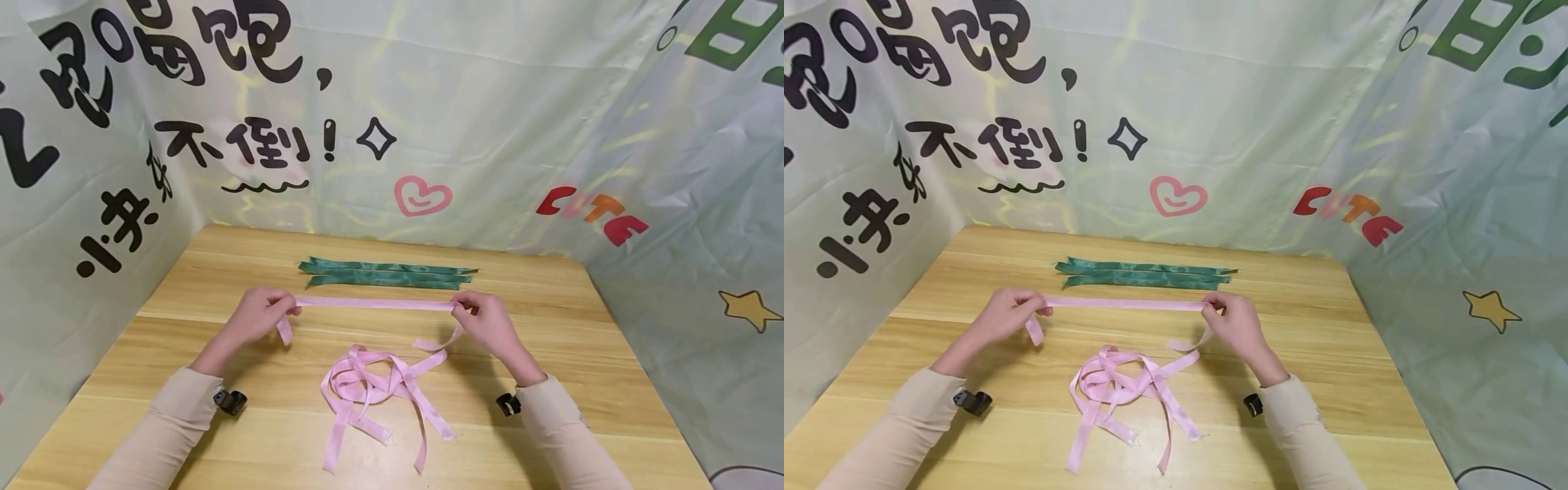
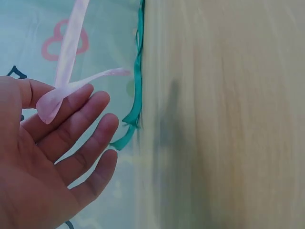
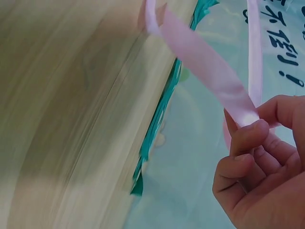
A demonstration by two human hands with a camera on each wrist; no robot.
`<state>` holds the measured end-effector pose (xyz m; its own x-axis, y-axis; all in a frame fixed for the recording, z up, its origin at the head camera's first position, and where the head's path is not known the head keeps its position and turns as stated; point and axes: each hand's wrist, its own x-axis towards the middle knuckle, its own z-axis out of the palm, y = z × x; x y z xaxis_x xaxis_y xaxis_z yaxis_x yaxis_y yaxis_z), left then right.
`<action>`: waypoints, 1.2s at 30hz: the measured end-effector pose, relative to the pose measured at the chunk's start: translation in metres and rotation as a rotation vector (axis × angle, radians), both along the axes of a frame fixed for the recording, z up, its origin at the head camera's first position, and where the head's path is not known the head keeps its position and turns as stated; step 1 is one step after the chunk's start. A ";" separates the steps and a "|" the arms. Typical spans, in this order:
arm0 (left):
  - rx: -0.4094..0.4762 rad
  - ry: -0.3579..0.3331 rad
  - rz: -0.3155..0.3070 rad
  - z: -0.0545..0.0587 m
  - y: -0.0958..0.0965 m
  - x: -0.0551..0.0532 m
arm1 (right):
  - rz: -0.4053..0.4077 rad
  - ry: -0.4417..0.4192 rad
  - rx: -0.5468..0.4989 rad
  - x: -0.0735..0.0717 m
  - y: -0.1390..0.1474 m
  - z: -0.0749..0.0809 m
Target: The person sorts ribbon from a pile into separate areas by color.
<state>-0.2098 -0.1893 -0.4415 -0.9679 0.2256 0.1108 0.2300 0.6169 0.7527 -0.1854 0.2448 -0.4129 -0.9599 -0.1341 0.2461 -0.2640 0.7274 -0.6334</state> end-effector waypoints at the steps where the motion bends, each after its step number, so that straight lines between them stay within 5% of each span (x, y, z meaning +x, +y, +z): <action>1: 0.003 -0.006 0.010 0.000 -0.001 0.000 | -0.009 -0.010 0.001 0.000 0.002 0.000; 16: 0.019 -0.119 0.066 -0.007 -0.018 -0.004 | -0.104 -0.091 0.051 0.002 0.042 -0.002; 25: 0.003 -0.088 0.174 -0.015 -0.023 -0.002 | -0.120 -0.143 0.086 0.003 0.058 -0.006; 36: 0.003 -0.133 0.208 -0.019 -0.033 -0.005 | -0.127 -0.205 0.087 -0.001 0.068 -0.012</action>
<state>-0.2145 -0.2228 -0.4608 -0.9996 0.0202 -0.0207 -0.0031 0.6382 0.7699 -0.1865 0.3130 -0.4250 -0.9991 -0.0217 0.0371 -0.0397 0.8003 -0.5983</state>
